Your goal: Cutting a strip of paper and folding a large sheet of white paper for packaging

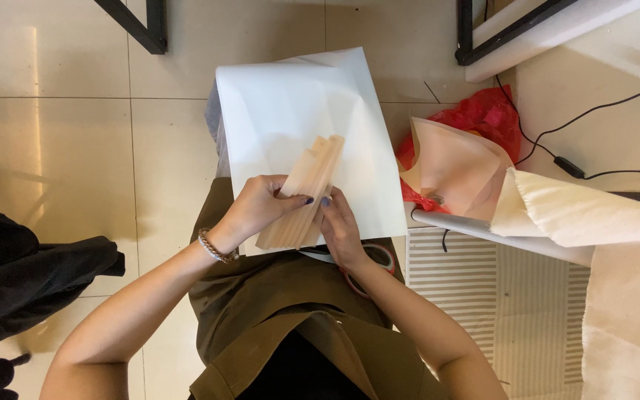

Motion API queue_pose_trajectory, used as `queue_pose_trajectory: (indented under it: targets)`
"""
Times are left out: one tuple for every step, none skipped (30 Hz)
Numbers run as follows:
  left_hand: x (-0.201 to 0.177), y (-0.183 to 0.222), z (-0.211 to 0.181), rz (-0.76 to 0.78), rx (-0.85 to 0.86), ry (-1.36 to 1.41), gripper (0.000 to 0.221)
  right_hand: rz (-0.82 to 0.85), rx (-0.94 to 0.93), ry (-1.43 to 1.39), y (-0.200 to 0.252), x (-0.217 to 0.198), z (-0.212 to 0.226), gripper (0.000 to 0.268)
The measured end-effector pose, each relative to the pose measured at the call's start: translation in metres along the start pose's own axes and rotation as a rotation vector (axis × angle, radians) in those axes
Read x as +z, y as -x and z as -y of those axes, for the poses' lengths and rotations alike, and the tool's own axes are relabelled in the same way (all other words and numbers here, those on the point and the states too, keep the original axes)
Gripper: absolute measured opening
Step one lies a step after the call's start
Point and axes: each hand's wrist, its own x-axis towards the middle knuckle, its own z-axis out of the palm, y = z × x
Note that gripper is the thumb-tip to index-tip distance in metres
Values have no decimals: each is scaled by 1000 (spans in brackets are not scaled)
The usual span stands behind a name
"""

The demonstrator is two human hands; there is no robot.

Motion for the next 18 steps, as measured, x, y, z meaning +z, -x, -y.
queue_pose_trajectory:
  targets:
    - [0,-2,-2,-1,-1,1,32,1,1,0,1,0,3,48]
    - [1,-3,-4,15,1,-57,32,4,22,-27,1,0,5,52]
    - [1,-5,-6,31,2,-116,32,6,44,-54,2,1,8,56]
    - [2,-7,-11,29,1,-115,32,8,45,-53,-2,-11,-8,56]
    - [3,-8,-16,46,14,-156,36,-16,67,-95,-5,-23,-23,52]
    - [4,-10,-21,63,28,-197,40,-40,89,-136,-8,-35,-39,49]
    - [7,-12,-21,61,27,-196,40,-38,89,-135,-8,-33,-36,49]
    - [10,-15,-22,71,37,-221,41,-78,108,-156,-9,-32,-33,41]
    - [12,-19,-22,82,47,-246,42,-118,126,-177,-10,-31,-31,34]
    - [11,-17,-24,81,48,-246,42,-117,125,-177,-13,-38,-37,34]
    - [10,-16,-27,93,124,-247,47,-154,115,-209,-16,-46,-44,31]
    - [10,-15,-29,107,199,-247,52,-193,104,-242,-19,-54,-50,29]
    - [10,-14,-27,108,199,-248,52,-194,104,-242,-15,-31,-22,29]
    - [10,-13,-26,106,291,-104,54,-212,66,-275,-11,-8,6,29]
    - [11,-12,-24,104,382,41,57,-230,28,-308,-7,15,34,29]
    - [9,-12,-17,107,382,39,57,-232,27,-310,-10,1,19,29]
    - [7,-12,-11,115,430,89,54,-245,35,-307,-12,-14,3,31]
    - [6,-13,-4,126,477,139,51,-260,43,-304,-14,-29,-11,33]
